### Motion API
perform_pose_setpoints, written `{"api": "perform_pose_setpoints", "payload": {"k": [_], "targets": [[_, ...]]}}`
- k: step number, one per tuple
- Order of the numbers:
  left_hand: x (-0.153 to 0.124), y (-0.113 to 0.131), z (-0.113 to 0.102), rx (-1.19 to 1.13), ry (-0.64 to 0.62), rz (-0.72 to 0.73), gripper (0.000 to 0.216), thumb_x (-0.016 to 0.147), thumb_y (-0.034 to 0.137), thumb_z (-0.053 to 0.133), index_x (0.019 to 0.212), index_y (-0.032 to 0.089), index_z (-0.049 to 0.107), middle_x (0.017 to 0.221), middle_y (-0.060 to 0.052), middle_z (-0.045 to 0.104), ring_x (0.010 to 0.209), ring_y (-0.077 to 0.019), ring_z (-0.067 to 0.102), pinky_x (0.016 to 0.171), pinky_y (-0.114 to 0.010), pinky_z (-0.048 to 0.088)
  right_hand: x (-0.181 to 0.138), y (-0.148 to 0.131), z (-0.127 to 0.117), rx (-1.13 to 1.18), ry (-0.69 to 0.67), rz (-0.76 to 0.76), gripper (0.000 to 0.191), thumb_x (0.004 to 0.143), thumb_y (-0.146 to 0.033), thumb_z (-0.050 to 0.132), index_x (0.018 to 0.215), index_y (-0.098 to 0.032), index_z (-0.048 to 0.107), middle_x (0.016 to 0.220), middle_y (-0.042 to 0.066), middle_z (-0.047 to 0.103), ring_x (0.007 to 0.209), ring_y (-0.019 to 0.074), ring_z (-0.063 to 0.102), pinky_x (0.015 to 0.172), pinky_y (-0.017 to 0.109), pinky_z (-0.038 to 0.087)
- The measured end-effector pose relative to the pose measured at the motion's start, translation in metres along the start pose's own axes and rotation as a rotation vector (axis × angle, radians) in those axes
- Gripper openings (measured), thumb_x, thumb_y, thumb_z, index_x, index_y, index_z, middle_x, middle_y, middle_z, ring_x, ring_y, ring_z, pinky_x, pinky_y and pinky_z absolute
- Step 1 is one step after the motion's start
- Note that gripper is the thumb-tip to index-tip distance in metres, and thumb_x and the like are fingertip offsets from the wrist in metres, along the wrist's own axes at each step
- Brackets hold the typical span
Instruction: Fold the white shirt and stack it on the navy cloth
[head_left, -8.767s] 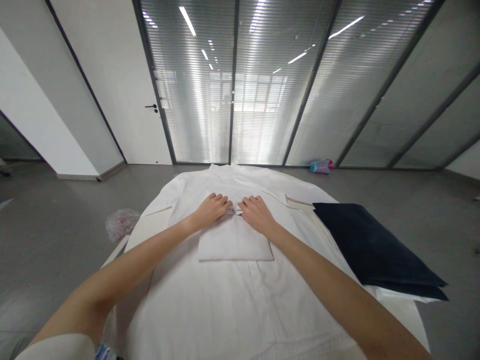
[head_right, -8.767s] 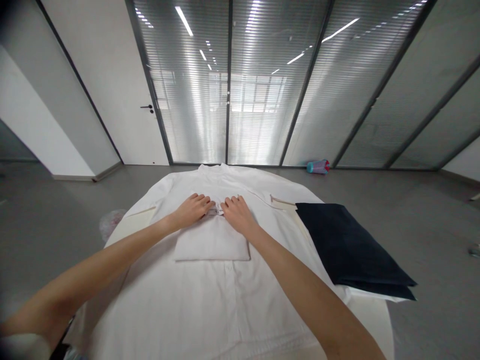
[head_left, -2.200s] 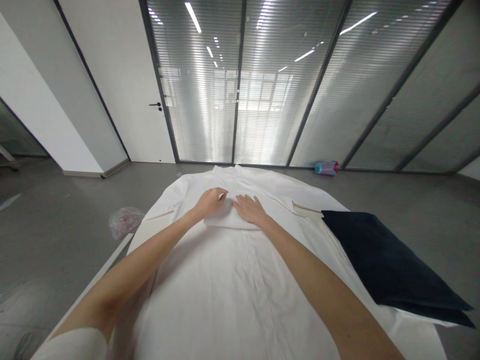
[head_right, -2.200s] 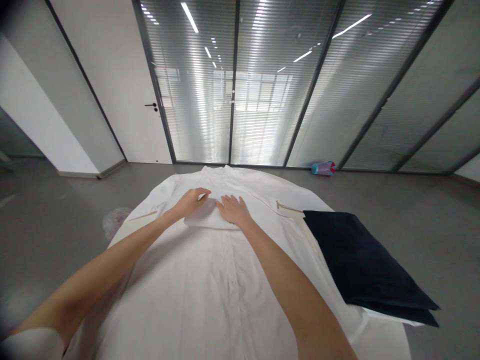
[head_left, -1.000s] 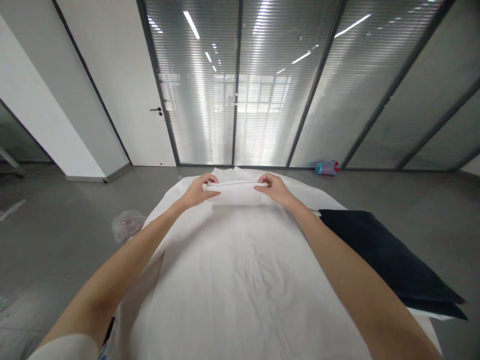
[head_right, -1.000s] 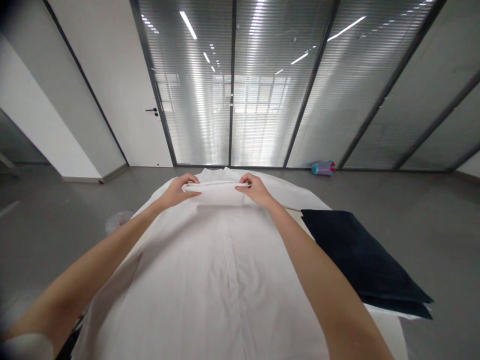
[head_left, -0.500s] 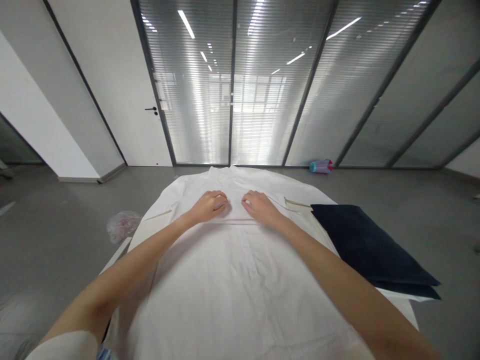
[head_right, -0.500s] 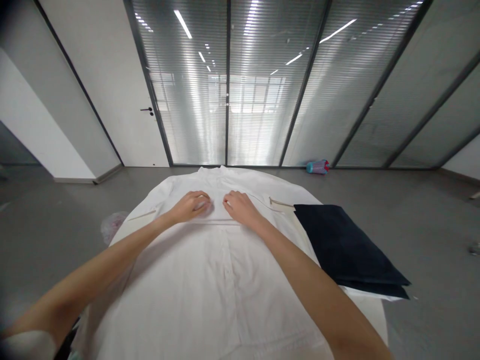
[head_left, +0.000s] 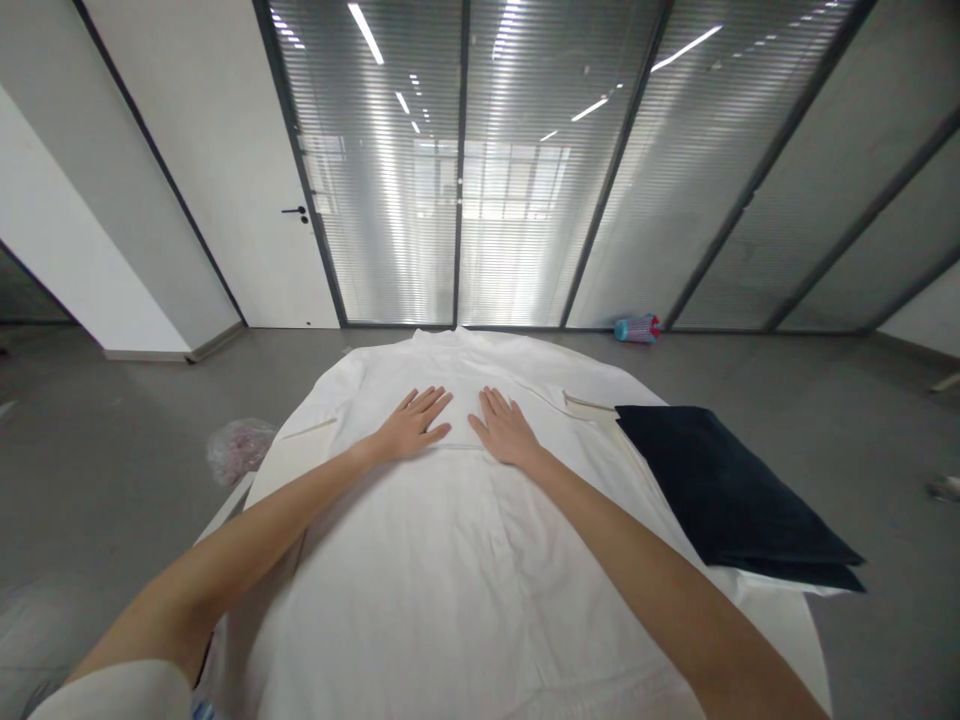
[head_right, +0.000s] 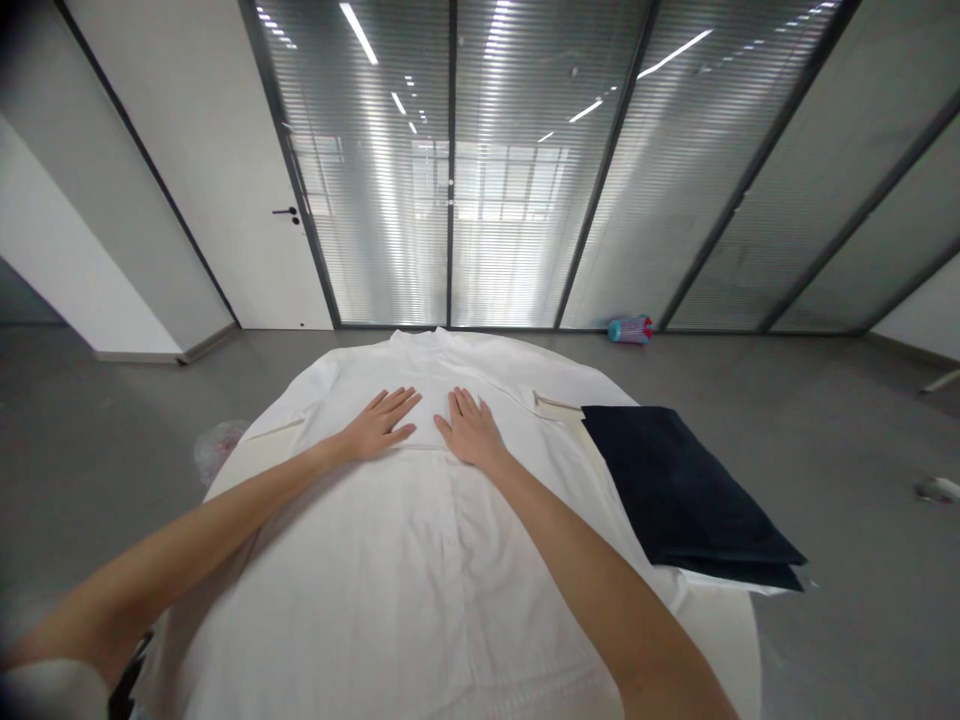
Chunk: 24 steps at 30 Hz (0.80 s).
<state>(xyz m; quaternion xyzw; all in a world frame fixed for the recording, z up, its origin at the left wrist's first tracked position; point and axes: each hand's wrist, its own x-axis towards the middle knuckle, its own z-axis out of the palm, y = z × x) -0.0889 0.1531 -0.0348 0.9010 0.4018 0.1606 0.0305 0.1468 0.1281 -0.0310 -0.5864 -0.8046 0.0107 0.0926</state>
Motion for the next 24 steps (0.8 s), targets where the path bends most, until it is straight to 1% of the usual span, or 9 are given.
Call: {"api": "perform_pose_setpoints", "payload": {"k": [3, 5, 8, 11, 13, 16, 18, 21, 24], "targets": [[-0.013, -0.005, -0.005, -0.042, -0.039, -0.016, 0.062, 0.101, 0.051, 0.034, 0.157, 0.025, 0.024, 0.163, -0.009, 0.021, 0.151, -0.0238, 0.017, 0.122, -0.047, 0.011, -0.005, 0.004, -0.006, -0.021, 0.009, 0.006, 0.065, 0.102, -0.046, 0.02, 0.154, -0.008, 0.027, 0.162, 0.014, 0.019, 0.151, 0.0245, 0.016, 0.12, 0.05, 0.016], [-0.014, -0.004, -0.012, -0.088, -0.06, -0.059, 0.057, 0.102, 0.049, 0.032, 0.155, 0.027, 0.03, 0.162, -0.006, 0.025, 0.15, -0.0228, 0.02, 0.122, -0.048, 0.009, -0.003, 0.003, -0.013, -0.049, 0.038, 0.007, 0.06, 0.101, -0.041, 0.026, 0.151, -0.009, 0.036, 0.16, 0.014, 0.026, 0.15, 0.0262, 0.019, 0.12, 0.052, 0.013], [0.0, 0.0, -0.023, -0.167, -0.001, -0.177, 0.05, 0.104, 0.045, 0.025, 0.136, 0.026, 0.058, 0.147, -0.005, 0.052, 0.14, -0.0221, 0.042, 0.121, -0.046, 0.02, 0.011, -0.006, -0.026, -0.08, 0.115, -0.038, 0.047, 0.097, -0.031, 0.034, 0.134, -0.013, 0.058, 0.151, 0.012, 0.046, 0.146, 0.0276, 0.027, 0.121, 0.05, 0.008], [0.026, 0.008, -0.024, -0.188, 0.111, -0.29, 0.052, 0.104, 0.04, 0.023, 0.124, 0.021, 0.067, 0.129, -0.008, 0.066, 0.124, -0.0225, 0.058, 0.111, -0.038, 0.039, 0.035, -0.022, -0.031, -0.053, 0.185, -0.116, 0.044, 0.097, -0.024, 0.032, 0.126, -0.014, 0.063, 0.142, 0.011, 0.055, 0.14, 0.0237, 0.037, 0.122, 0.043, 0.011], [0.04, 0.013, -0.016, -0.138, 0.142, -0.302, 0.047, 0.103, 0.035, 0.027, 0.132, 0.019, 0.061, 0.134, -0.01, 0.063, 0.128, -0.0234, 0.055, 0.11, -0.038, 0.039, 0.047, -0.03, -0.027, -0.027, 0.175, -0.136, 0.046, 0.099, -0.023, 0.027, 0.131, -0.013, 0.059, 0.14, 0.012, 0.057, 0.137, 0.0232, 0.041, 0.12, 0.042, 0.017], [0.042, 0.015, 0.001, -0.045, 0.082, -0.266, 0.047, 0.102, 0.033, 0.029, 0.141, 0.02, 0.052, 0.146, -0.01, 0.052, 0.141, -0.025, 0.041, 0.118, -0.046, 0.027, 0.052, -0.029, -0.013, -0.008, 0.088, -0.123, 0.049, 0.102, -0.03, 0.024, 0.139, -0.012, 0.051, 0.143, 0.014, 0.054, 0.136, 0.0248, 0.042, 0.117, 0.043, 0.022], [0.031, 0.009, 0.008, -0.023, 0.03, -0.248, 0.049, 0.103, 0.039, 0.03, 0.146, 0.021, 0.045, 0.153, -0.01, 0.043, 0.146, -0.0254, 0.032, 0.12, -0.05, 0.02, 0.047, -0.019, -0.005, 0.003, 0.049, -0.099, 0.055, 0.103, -0.041, 0.025, 0.143, -0.01, 0.046, 0.147, 0.015, 0.05, 0.138, 0.0259, 0.041, 0.117, 0.044, 0.021], [0.008, -0.004, 0.009, -0.042, -0.01, -0.261, 0.058, 0.101, 0.05, 0.03, 0.153, 0.024, 0.033, 0.16, -0.009, 0.029, 0.15, -0.0252, 0.022, 0.12, -0.05, 0.018, 0.035, 0.002, 0.0, 0.019, 0.039, -0.033, 0.067, 0.101, -0.057, 0.025, 0.145, -0.01, 0.043, 0.15, 0.017, 0.045, 0.141, 0.0273, 0.037, 0.117, 0.044, 0.02], [-0.006, -0.018, 0.005, -0.056, -0.011, -0.349, 0.067, 0.098, 0.057, 0.033, 0.154, 0.02, 0.029, 0.162, -0.013, 0.024, 0.15, -0.0272, 0.019, 0.12, -0.049, 0.016, 0.024, 0.019, -0.002, 0.04, 0.06, 0.027, 0.067, 0.1, -0.059, 0.025, 0.144, -0.012, 0.043, 0.15, 0.016, 0.044, 0.14, 0.0273, 0.036, 0.113, 0.042, 0.028]]}}
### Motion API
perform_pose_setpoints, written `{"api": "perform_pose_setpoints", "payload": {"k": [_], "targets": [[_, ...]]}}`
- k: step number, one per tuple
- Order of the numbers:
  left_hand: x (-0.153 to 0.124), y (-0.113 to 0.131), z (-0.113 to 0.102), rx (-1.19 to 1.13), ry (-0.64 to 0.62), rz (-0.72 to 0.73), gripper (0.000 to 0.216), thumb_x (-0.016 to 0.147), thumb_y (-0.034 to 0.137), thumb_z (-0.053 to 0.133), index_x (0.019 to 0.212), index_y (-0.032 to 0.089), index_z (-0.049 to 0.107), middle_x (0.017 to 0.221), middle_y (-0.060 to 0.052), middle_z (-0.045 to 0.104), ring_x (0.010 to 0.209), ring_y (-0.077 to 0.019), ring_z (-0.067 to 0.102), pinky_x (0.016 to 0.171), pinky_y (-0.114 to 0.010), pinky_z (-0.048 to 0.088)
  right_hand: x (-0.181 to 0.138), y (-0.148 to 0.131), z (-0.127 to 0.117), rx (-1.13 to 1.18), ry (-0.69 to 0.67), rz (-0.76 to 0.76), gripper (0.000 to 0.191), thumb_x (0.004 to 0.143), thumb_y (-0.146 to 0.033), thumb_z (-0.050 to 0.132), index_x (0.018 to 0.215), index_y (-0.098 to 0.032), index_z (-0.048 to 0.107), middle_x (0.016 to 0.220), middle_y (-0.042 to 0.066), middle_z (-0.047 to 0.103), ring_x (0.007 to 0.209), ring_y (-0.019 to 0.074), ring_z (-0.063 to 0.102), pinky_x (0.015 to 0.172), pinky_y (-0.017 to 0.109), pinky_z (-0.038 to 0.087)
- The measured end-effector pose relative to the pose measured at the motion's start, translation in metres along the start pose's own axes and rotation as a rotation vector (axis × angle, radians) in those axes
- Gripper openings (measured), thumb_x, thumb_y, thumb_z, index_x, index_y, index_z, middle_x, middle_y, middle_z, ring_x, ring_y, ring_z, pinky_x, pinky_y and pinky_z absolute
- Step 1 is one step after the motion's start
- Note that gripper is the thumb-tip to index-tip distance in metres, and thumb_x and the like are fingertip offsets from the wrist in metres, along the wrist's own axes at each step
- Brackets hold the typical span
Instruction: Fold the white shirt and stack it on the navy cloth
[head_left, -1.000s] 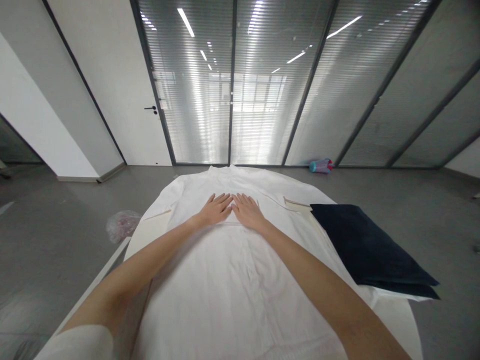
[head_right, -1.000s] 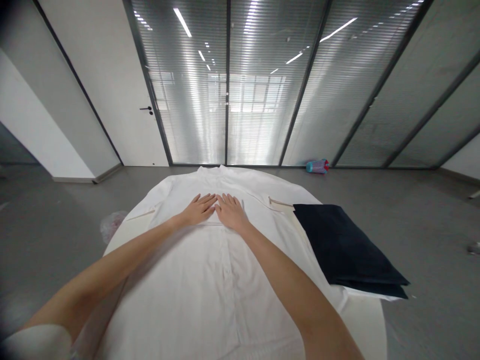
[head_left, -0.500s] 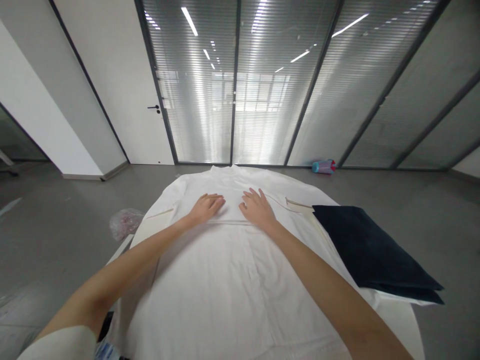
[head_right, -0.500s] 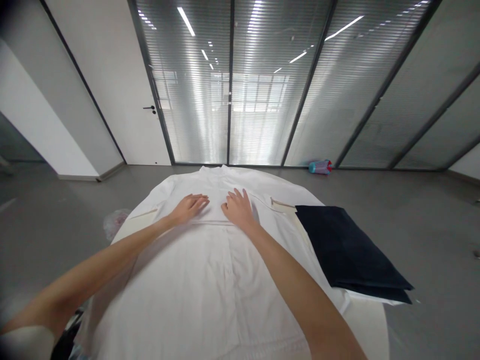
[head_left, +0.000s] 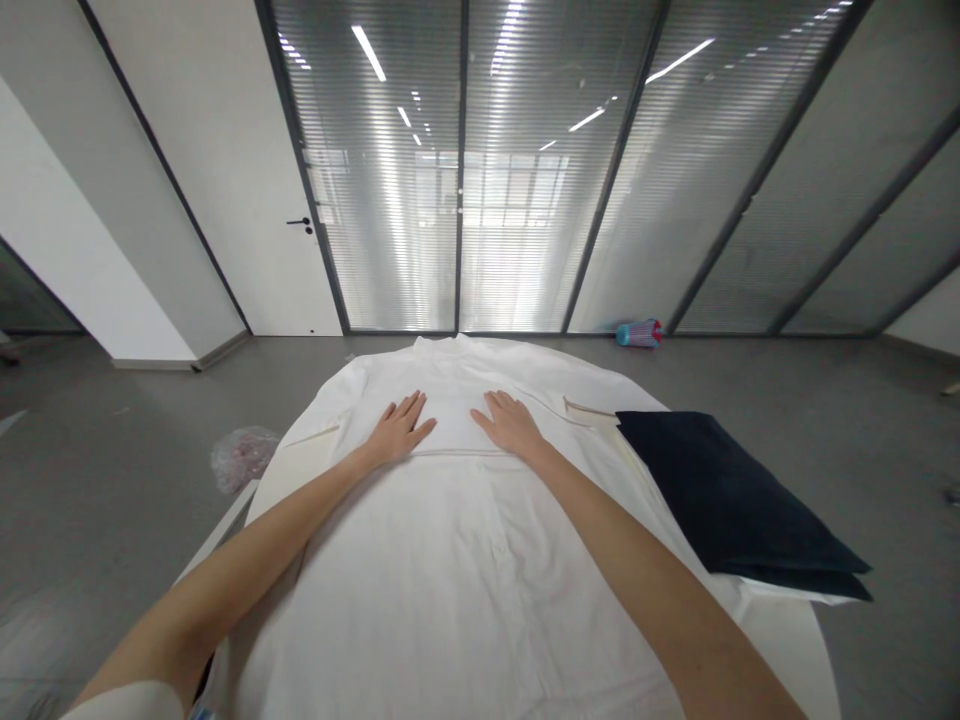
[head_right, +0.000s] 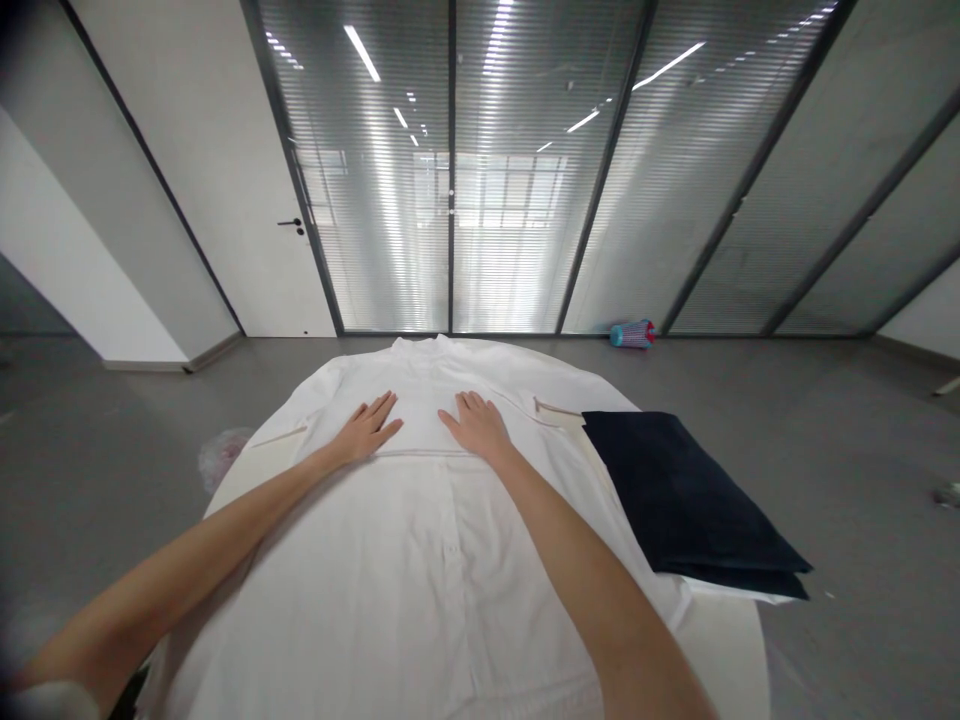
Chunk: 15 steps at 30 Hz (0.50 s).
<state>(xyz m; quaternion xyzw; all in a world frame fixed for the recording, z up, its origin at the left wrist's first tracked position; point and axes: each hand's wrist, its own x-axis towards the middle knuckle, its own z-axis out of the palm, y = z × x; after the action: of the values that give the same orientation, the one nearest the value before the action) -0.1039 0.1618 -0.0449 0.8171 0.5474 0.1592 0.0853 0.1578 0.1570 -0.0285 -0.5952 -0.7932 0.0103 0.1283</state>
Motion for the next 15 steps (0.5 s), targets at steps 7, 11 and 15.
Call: {"api": "perform_pose_setpoints", "payload": {"k": [7, 11, 15], "targets": [[0.016, -0.004, -0.017, -0.051, -0.009, -0.359, 0.062, 0.087, 0.068, 0.043, 0.118, 0.02, 0.067, 0.143, -0.016, 0.051, 0.135, -0.0389, 0.043, 0.109, -0.051, 0.032, -0.007, 0.015, -0.006, -0.001, 0.076, 0.351, 0.064, 0.098, -0.063, 0.027, 0.119, -0.017, 0.066, 0.132, 0.019, 0.054, 0.125, 0.036, 0.045, 0.104, 0.054, 0.034], [0.012, -0.001, -0.027, -0.128, -0.011, -0.341, 0.075, 0.076, 0.068, 0.06, 0.133, 0.019, 0.058, 0.143, -0.016, 0.051, 0.138, -0.0402, 0.038, 0.111, -0.049, 0.03, -0.002, 0.019, -0.005, 0.084, 0.04, 0.392, 0.054, 0.094, -0.06, 0.039, 0.114, -0.018, 0.065, 0.132, 0.018, 0.053, 0.125, 0.0363, 0.045, 0.104, 0.055, 0.034], [-0.003, -0.003, -0.039, -0.466, -0.099, -0.276, 0.102, 0.07, 0.058, 0.073, 0.154, 0.019, 0.031, 0.121, -0.014, 0.063, 0.112, -0.0306, 0.06, 0.095, -0.04, 0.046, 0.0, 0.026, -0.001, 0.305, 0.103, 0.396, 0.045, 0.089, -0.052, 0.049, 0.121, -0.021, 0.05, 0.122, 0.012, 0.061, 0.12, 0.0315, 0.052, 0.101, 0.05, 0.038]]}}
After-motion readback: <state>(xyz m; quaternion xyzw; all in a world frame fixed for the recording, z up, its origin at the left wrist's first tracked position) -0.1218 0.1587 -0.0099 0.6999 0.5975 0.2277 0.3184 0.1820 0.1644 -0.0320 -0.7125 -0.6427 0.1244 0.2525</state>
